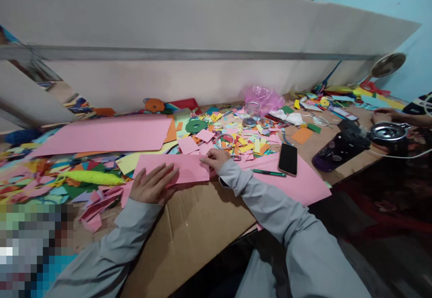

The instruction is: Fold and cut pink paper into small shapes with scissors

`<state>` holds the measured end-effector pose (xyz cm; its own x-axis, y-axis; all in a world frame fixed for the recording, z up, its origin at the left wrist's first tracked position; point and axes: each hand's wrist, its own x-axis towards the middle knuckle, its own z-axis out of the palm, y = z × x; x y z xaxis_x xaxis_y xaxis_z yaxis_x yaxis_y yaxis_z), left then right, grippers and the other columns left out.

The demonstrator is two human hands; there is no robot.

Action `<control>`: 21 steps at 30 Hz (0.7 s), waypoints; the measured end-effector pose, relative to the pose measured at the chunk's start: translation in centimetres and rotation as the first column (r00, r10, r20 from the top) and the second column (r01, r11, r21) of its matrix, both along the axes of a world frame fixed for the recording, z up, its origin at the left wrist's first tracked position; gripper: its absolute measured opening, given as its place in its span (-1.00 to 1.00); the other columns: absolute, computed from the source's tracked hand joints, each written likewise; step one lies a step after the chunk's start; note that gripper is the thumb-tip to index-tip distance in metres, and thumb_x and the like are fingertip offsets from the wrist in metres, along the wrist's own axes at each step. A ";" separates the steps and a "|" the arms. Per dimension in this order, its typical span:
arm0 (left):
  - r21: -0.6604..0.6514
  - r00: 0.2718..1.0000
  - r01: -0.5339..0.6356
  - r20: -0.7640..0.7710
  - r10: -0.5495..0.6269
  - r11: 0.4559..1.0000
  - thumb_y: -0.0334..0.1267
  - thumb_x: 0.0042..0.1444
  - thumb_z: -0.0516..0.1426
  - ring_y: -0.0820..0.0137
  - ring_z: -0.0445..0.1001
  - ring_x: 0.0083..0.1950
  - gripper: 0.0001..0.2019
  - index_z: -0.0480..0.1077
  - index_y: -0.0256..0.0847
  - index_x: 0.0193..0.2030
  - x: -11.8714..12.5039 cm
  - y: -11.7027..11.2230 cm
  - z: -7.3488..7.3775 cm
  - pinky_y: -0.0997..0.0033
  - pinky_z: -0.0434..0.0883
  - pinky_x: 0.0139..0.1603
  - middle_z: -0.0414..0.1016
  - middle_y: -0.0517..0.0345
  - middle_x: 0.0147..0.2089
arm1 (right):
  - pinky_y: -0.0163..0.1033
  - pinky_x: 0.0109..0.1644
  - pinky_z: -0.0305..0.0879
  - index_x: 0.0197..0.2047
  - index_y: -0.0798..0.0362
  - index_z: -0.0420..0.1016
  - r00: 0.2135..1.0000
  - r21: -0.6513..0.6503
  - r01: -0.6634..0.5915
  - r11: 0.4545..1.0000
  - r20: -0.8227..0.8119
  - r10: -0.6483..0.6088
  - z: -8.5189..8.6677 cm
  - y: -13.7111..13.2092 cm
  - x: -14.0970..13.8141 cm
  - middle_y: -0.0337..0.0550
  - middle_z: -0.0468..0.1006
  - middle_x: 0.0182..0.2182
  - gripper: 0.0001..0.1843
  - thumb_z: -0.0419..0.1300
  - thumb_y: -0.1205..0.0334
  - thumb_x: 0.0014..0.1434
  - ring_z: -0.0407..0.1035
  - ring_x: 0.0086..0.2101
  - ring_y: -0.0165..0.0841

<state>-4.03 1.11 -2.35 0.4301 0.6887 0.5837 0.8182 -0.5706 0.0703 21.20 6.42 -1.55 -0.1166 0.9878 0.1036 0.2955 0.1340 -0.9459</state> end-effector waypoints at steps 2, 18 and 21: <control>0.018 1.000 0.024 -0.002 -0.024 1.000 -0.23 0.16 0.13 0.16 0.37 0.24 -0.50 0.28 0.04 0.27 -0.5 0.2 -0.2 0.03 -0.10 0.37 0.41 0.01 0.23 | -0.38 -0.48 0.02 -0.55 0.10 0.32 0.989 0.111 0.029 0.993 0.140 -0.044 0.4 -0.4 0.2 -0.35 0.27 -0.66 -0.60 0.25 -0.04 0.06 0.16 -0.57 -0.51; -0.454 0.987 -0.153 -0.020 0.162 0.878 -0.25 0.18 -0.02 0.14 0.34 0.26 -0.58 0.40 -0.01 0.16 -1.5 0.3 -1.3 -0.15 0.06 0.29 0.37 0.03 0.27 | -0.30 -0.48 0.30 -0.24 0.10 0.48 0.950 0.019 -0.013 1.000 -0.311 0.019 0.5 -0.1 0.6 -0.30 0.35 -0.55 -0.51 0.26 -0.17 -0.01 0.27 -0.58 -0.47; -0.563 0.959 -0.033 0.216 0.185 0.826 -0.05 0.09 0.10 0.08 0.36 0.24 -0.62 0.50 -0.01 0.04 -1.1 0.7 -0.8 -0.10 0.09 0.30 0.46 0.00 0.19 | -0.31 -0.47 0.37 -0.28 0.10 0.44 0.868 -0.054 -0.075 0.996 -0.496 0.038 0.8 -0.4 0.0 -0.35 0.38 -0.56 -0.48 0.39 -0.11 -0.19 0.31 -0.61 -0.51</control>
